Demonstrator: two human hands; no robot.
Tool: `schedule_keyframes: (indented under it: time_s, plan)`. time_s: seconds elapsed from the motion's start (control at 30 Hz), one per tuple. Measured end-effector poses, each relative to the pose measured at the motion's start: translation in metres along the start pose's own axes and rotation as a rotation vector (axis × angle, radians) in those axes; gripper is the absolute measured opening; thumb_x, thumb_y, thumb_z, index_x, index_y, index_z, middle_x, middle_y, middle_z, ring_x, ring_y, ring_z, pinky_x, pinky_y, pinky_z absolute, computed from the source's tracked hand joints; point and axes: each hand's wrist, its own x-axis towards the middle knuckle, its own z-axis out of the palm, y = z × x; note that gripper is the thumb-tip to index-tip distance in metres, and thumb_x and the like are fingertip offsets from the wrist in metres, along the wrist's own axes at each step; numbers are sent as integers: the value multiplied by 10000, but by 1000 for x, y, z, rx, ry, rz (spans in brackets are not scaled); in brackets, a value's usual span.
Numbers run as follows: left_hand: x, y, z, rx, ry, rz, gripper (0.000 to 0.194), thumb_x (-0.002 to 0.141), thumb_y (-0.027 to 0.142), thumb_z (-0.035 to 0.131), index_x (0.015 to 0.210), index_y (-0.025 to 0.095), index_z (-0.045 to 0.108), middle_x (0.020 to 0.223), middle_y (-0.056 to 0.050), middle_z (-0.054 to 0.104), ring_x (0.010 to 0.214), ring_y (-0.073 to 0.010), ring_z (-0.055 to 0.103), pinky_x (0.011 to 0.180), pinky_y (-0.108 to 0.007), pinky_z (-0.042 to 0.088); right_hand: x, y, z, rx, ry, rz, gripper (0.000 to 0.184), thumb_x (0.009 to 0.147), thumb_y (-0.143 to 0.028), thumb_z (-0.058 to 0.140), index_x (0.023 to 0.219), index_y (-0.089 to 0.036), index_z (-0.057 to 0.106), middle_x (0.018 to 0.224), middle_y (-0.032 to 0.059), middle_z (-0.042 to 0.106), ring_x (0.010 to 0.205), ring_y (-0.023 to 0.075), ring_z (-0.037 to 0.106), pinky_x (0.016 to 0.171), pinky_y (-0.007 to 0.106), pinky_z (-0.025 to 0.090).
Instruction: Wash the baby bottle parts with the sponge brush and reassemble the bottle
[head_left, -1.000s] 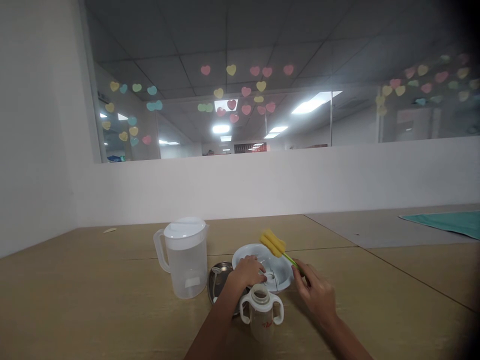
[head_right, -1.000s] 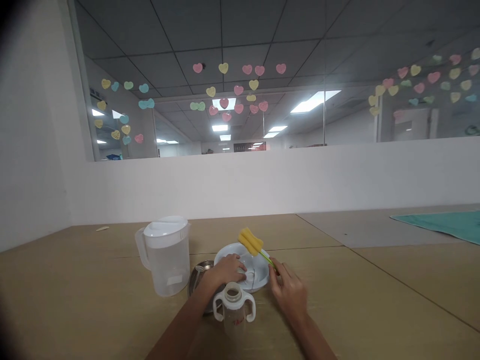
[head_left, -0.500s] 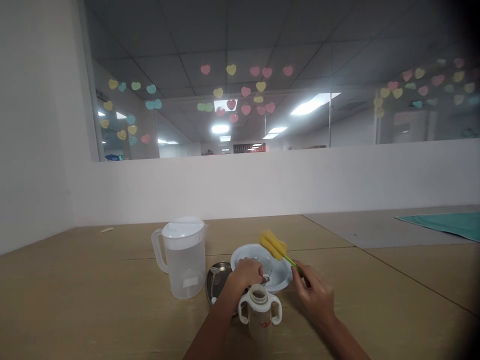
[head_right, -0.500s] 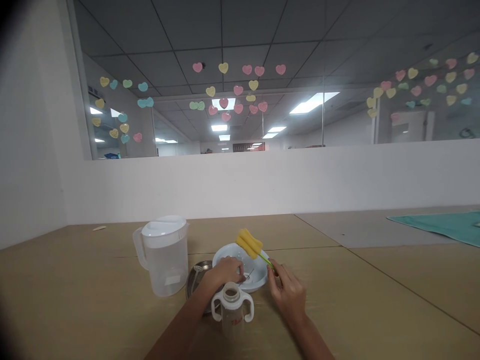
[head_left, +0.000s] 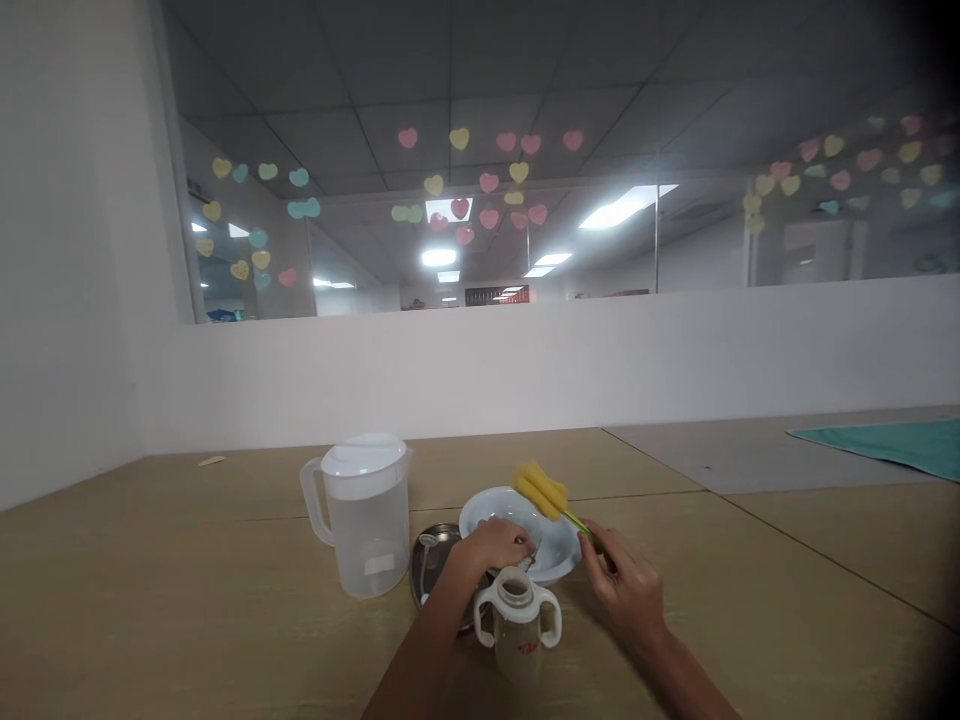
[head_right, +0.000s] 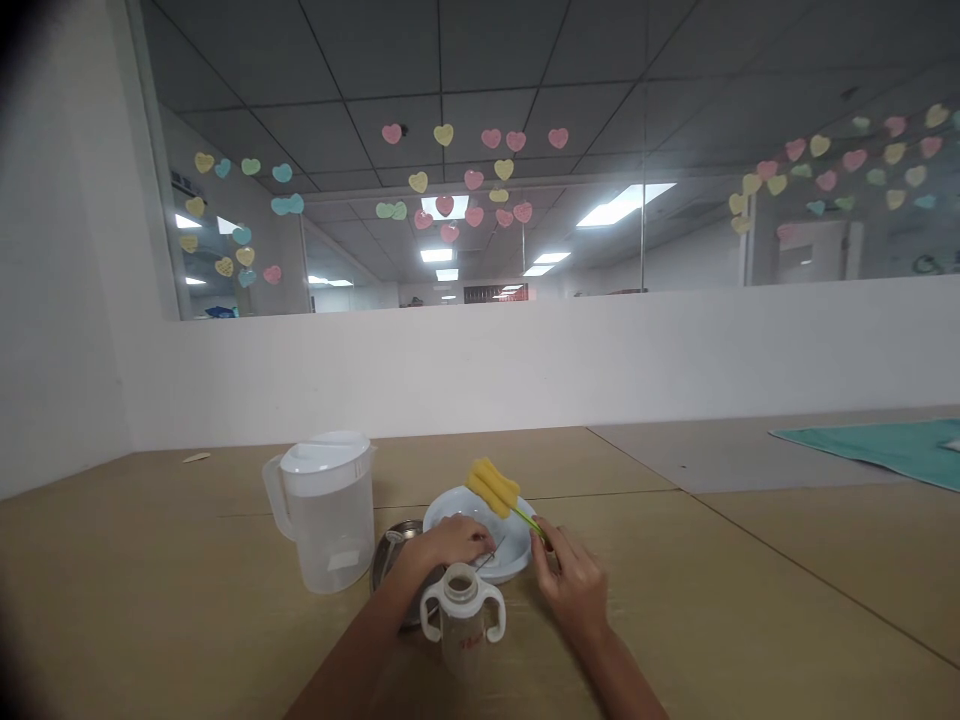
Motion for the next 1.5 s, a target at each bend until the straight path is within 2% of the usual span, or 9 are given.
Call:
schedule_keyframes:
  time_s: [0.1,0.2,0.5,0.7,0.83,1.1,1.3,1.5]
  plan:
    - [-1,1,-2,-22,-24,-9,331,790,441,475,940,216,666,1005,-49,667,888,-216,596,777,-293,437,0,0,0,-6,-1,-3,186,867,-258,495,922,-141,629,672,14,652,483,74,537,551,190,418]
    - [-3,1,-4,-43,-37,-5,330,768,442,506,940,210,666,973,-38,673,850,-197,602,738,-260,442,-1,1,1,-15,9,-8,194,865,-261,496,916,-137,635,670,18,655,488,76,545,546,189,418]
    - [-2,-1,-7,-21,-49,-12,251,713,249,508,873,166,682,922,-53,681,792,-186,598,681,-248,446,0,-1,-1,-13,-25,7,216,871,-277,476,904,-144,643,671,34,665,486,89,555,537,201,430]
    - [0,-6,-5,-7,-74,-14,301,669,139,491,891,218,678,970,-8,679,833,-156,602,696,-207,445,-1,0,1,-26,-29,16,224,871,-285,472,890,-144,645,688,35,671,478,85,555,545,202,434]
    - [1,-10,-4,30,-56,-29,278,652,199,565,909,231,668,1002,-9,669,870,-179,601,727,-226,447,-1,2,2,-29,-52,-17,225,875,-280,466,891,-138,639,664,29,662,491,90,563,540,202,428]
    - [0,-16,-4,91,59,-123,380,617,344,678,968,199,655,1053,-62,644,942,-225,584,766,-267,450,1,2,2,-50,-33,-33,232,876,-282,454,878,-145,641,709,41,684,529,95,593,557,202,442]
    - [2,-16,-1,97,72,-163,269,685,385,632,857,189,695,921,-68,683,840,-204,614,717,-259,456,0,3,2,-37,-48,-22,227,873,-280,452,886,-148,637,690,35,677,502,94,587,539,205,442]
    - [1,-16,-2,86,71,-144,272,731,385,586,875,182,696,954,-82,680,869,-206,604,737,-259,449,0,4,3,-38,-63,-21,238,876,-286,444,878,-149,639,688,34,675,498,93,579,537,206,442]
